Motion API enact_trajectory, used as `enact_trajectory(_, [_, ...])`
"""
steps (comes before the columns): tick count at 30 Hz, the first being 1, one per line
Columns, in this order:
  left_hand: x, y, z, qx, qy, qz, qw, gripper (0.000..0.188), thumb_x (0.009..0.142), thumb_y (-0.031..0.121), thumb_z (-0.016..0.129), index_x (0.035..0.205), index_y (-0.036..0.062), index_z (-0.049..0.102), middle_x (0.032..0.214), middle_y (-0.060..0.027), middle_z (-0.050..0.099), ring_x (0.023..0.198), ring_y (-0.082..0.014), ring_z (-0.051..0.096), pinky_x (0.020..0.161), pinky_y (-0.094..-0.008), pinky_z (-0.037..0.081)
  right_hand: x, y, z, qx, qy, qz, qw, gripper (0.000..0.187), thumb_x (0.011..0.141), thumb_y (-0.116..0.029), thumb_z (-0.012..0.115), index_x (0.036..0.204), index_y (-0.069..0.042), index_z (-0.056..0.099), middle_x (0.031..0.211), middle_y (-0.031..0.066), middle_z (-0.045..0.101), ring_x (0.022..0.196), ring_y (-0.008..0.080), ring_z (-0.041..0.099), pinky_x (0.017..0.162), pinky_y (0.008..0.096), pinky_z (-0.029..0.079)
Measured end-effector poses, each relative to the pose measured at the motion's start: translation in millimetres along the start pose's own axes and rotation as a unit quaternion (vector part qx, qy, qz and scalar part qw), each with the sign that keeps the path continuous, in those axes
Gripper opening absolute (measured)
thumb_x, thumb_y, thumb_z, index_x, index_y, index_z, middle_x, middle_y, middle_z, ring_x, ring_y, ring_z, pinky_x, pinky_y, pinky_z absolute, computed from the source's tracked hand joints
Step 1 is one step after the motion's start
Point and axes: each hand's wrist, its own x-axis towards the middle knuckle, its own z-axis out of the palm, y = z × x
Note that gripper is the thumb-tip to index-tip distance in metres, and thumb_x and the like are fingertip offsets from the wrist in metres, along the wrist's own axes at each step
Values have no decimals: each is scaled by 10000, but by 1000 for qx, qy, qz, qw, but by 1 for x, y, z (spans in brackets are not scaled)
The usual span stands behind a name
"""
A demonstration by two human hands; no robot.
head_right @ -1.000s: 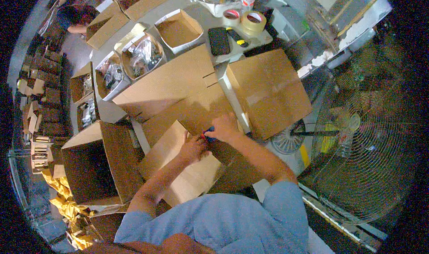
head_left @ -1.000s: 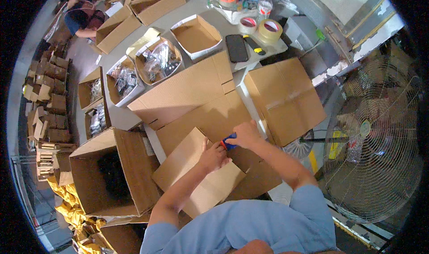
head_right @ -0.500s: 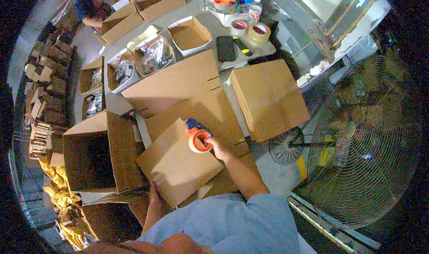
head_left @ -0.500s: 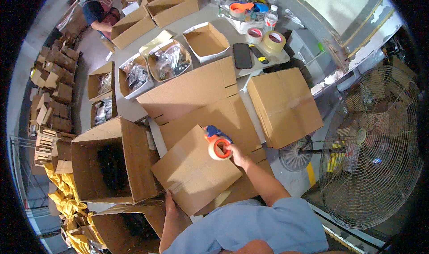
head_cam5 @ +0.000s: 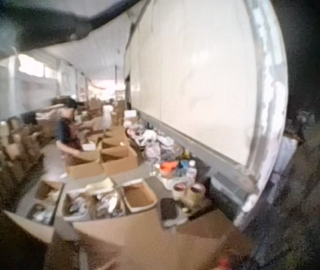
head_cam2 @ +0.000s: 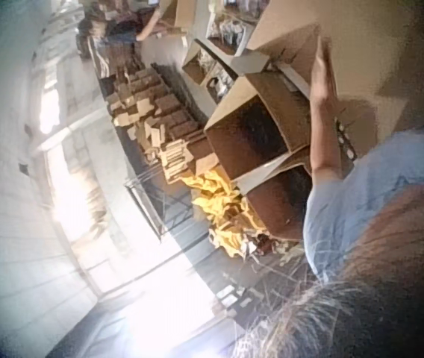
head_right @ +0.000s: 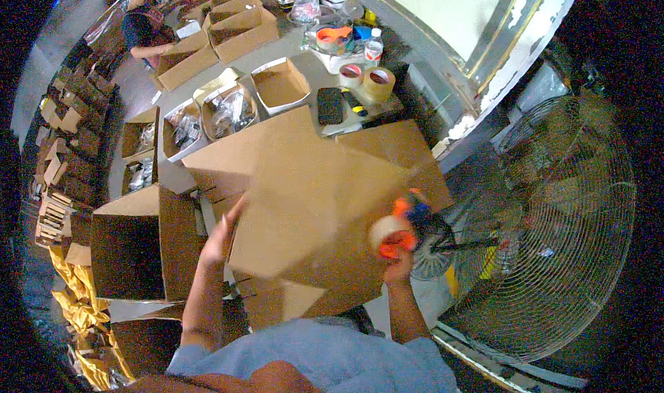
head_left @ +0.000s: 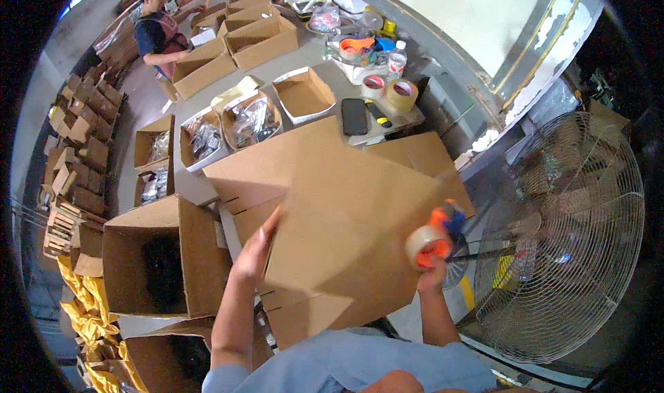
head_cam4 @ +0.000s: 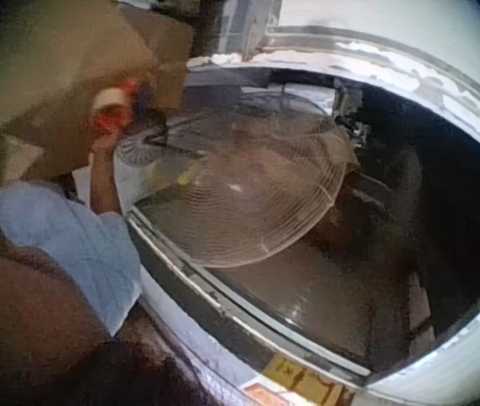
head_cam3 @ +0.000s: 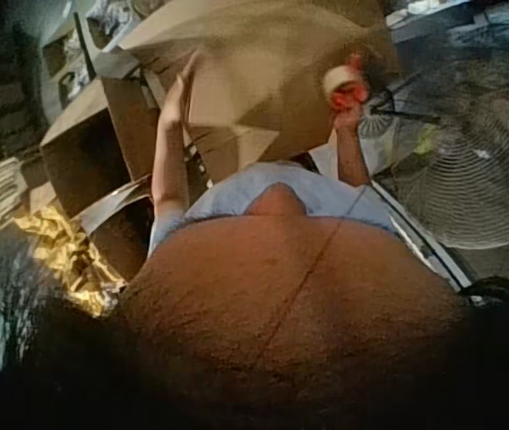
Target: The person places black plastic-wrapped parts and small white boxes into cardboard boxes, then seals the boxes using a tape dispenser.
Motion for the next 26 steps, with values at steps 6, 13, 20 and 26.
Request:
enact_trajectory(6, [136, -94, 18, -120, -40, -176, 976, 902, 827, 716, 321, 1449, 97, 110, 1471, -153, 225, 1298, -334, 311, 1001, -535, 309, 48, 28, -85, 40, 158, -49, 985, 478, 769, -269, 570, 1187, -54, 481, 1153, 88, 528, 1087, 255, 505, 890, 413, 431])
enact_trajectory(13, [150, -188, 157, 57, 76, -219, 971, 823, 852, 476, 543, 1384, 12, 120, 1363, -208, 351, 1234, -350, 386, 937, -490, 378, 60, -23, -39, -222, 265, -247, 905, 622, 766, -220, 671, 1258, 48, 399, 1153, 106, 502, 1080, 240, 485, 898, 361, 417])
enact_trajectory(20, [148, -212, 183, 236, 243, -163, 927, 633, 886, 330, 499, 1269, -114, 262, 1161, -328, 489, 1108, -421, 488, 928, -436, 397, 105, -70, 24, -608, 175, -319, 705, 660, 670, -328, 782, 1139, 29, 486, 1055, 161, 535, 999, 276, 508, 905, 395, 382])
enact_trajectory(26, [112, -215, 136, 220, 153, -134, 954, 746, 892, 439, 449, 1400, 5, 118, 1353, -283, 329, 1260, -386, 343, 1038, -407, 300, 169, -16, 27, -753, 27, -402, 520, 639, 649, -351, 784, 1111, -4, 511, 1091, 190, 523, 1021, 307, 499, 930, 482, 343])
